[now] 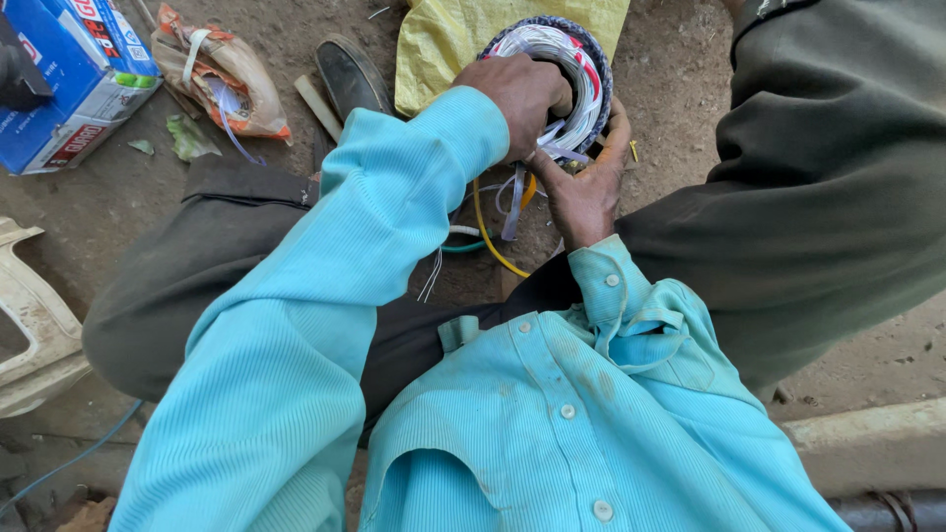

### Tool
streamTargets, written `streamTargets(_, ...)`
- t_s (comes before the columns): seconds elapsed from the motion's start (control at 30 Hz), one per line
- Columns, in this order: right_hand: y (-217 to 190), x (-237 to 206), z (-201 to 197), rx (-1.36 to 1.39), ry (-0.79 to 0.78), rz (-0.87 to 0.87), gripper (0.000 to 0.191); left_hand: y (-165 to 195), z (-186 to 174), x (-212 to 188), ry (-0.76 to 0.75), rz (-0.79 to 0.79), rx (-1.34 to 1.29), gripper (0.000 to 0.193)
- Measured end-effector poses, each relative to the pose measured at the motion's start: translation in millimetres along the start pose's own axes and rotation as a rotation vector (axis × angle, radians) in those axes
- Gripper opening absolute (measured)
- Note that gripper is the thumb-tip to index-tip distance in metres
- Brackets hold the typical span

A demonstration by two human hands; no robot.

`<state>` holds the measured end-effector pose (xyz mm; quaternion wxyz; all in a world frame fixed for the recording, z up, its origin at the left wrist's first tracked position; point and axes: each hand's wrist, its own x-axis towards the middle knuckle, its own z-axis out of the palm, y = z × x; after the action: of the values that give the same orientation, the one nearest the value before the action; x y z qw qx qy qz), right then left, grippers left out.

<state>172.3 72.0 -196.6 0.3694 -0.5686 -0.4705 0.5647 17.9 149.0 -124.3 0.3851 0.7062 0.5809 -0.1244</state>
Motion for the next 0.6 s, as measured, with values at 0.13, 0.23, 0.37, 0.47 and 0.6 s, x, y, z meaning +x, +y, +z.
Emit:
streamTargets(0.13,4,0,-3,-0.061,0.003,0.017,0.101,-1,6,1,0.016,-0.041,0.005,0.049)
streamTargets(0.23,10,-1,-4,-0.113,0.027,0.022,0.098,-4,17,-4,0.154,-0.078,-0.067,0.032)
streamTargets(0.37,19,0,-5,-0.188,0.047,-0.074,0.096,-3,41,-18,0.474,-0.054,-0.134,0.013)
streamTargets(0.47,22,1,-5,-0.137,0.052,-0.08,0.095,-2,55,-28,0.596,-0.085,-0.288,0.008)
streamTargets(0.6,20,0,-3,-0.077,0.054,-0.068,0.094,-2,61,-34,0.686,-0.028,-0.458,0.013)
